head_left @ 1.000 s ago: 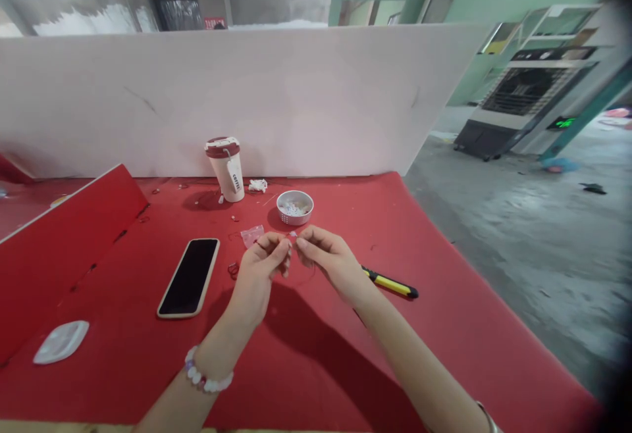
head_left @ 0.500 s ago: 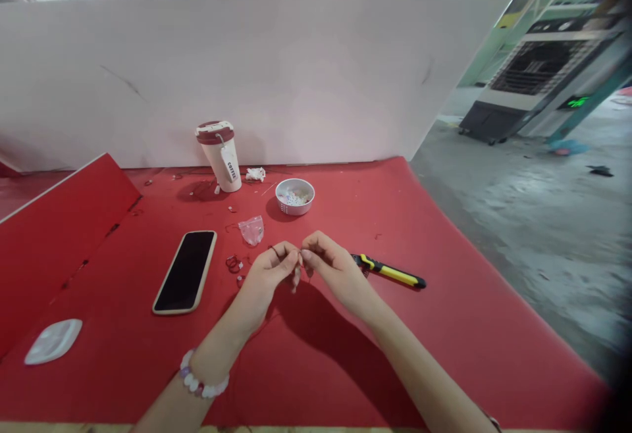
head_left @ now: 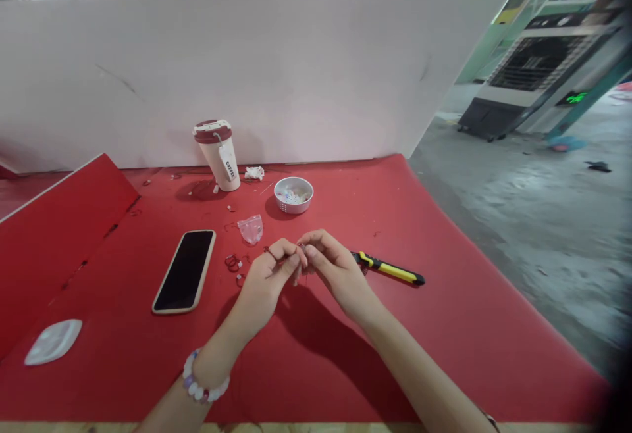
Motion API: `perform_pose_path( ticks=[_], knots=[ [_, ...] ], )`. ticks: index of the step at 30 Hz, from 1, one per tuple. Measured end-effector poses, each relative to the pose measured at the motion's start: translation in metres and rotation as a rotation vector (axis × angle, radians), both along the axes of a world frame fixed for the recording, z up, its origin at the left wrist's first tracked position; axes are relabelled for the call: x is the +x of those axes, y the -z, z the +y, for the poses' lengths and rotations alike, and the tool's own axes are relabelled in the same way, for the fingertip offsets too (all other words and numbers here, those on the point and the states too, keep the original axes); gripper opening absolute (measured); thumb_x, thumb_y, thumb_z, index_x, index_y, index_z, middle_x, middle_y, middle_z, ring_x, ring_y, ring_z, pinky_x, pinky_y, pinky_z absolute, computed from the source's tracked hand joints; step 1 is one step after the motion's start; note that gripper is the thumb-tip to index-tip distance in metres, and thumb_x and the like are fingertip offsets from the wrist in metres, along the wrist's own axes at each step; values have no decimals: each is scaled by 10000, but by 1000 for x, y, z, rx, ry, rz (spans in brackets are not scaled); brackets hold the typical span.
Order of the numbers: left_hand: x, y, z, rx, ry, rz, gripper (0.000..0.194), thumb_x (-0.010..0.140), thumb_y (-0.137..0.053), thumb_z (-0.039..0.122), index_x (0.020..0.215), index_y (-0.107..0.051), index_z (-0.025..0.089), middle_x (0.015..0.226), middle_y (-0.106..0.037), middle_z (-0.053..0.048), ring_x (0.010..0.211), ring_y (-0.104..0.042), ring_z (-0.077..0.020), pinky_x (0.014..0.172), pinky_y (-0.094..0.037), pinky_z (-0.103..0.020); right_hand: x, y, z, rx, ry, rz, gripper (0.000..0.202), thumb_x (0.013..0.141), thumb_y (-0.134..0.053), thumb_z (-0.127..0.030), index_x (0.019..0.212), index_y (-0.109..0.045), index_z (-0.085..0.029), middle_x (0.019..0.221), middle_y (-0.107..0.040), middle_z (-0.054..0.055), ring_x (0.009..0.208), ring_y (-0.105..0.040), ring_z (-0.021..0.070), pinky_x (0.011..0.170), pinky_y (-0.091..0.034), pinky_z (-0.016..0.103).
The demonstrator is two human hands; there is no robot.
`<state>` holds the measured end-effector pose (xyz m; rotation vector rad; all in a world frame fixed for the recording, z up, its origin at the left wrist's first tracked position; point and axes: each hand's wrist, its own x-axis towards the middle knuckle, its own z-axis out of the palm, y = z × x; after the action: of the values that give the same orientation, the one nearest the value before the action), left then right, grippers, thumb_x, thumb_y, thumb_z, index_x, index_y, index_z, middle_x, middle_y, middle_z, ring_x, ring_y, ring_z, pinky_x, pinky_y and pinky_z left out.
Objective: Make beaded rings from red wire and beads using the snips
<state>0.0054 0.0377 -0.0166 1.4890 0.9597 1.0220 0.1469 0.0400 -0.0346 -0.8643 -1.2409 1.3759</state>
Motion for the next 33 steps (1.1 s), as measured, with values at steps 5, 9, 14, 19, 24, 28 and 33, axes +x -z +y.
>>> perform_pose_path(
  ticks=[5, 9, 14, 19, 24, 28, 33],
  knots=[
    [5, 3, -5, 193, -142, 170, 222, 898, -415, 227, 693, -496, 205, 647, -509, 10, 627, -489, -140, 628, -373, -257, 0, -2, -2, 79, -5, -118, 152, 897, -483, -357, 822, -466, -227, 721, -457, -37, 674, -461, 117, 670, -399, 276],
    [10, 6, -10, 300, -261, 222, 157, 881, -423, 164, 804, -553, 207, 740, -602, -26, 685, -567, -157, 640, -411, -264, -4, -3, -4, 152, 20, -108, 126, 918, -438, -324, 832, -437, -233, 720, -482, -29, 685, -490, 126, 672, -423, 279],
    [13, 10, -15, 231, -352, 208, 108, 823, -529, 159, 835, -618, 220, 791, -662, -37, 753, -624, -184, 693, -457, -282, -5, -3, -6, 318, 174, -432, 84, 923, -409, -252, 871, -472, -231, 782, -560, 9, 706, -536, 138, 660, -428, 271],
    [15, 8, -19, 200, -446, 176, 131, 810, -551, 167, 838, -660, 235, 795, -686, -21, 731, -641, -172, 692, -486, -273, -6, -1, -10, 460, 286, -591, 130, 928, -371, -233, 880, -490, -248, 770, -597, 29, 668, -561, 157, 617, -429, 282],
    [14, 5, -17, 205, -454, 103, 114, 786, -601, 175, 788, -697, 237, 789, -680, -14, 740, -630, -165, 696, -499, -266, -8, -1, -12, 351, 287, -499, 99, 908, -409, -234, 822, -459, -235, 694, -581, 4, 590, -543, 137, 573, -421, 268],
    [12, 4, -14, 81, -404, -15, 91, 762, -625, 171, 766, -703, 217, 751, -679, -7, 698, -633, -149, 695, -519, -260, -8, -4, -13, 195, 228, -355, 124, 902, -439, -281, 795, -461, -222, 718, -570, 3, 656, -546, 139, 613, -431, 270],
    [11, 4, -6, -140, -349, -73, 72, 741, -655, 229, 771, -705, 187, 631, -672, 7, 619, -627, -136, 680, -528, -265, -3, -5, -6, 48, 158, -253, 135, 873, -478, -299, 767, -465, -216, 710, -542, -14, 648, -507, 130, 621, -427, 271]
  ],
)
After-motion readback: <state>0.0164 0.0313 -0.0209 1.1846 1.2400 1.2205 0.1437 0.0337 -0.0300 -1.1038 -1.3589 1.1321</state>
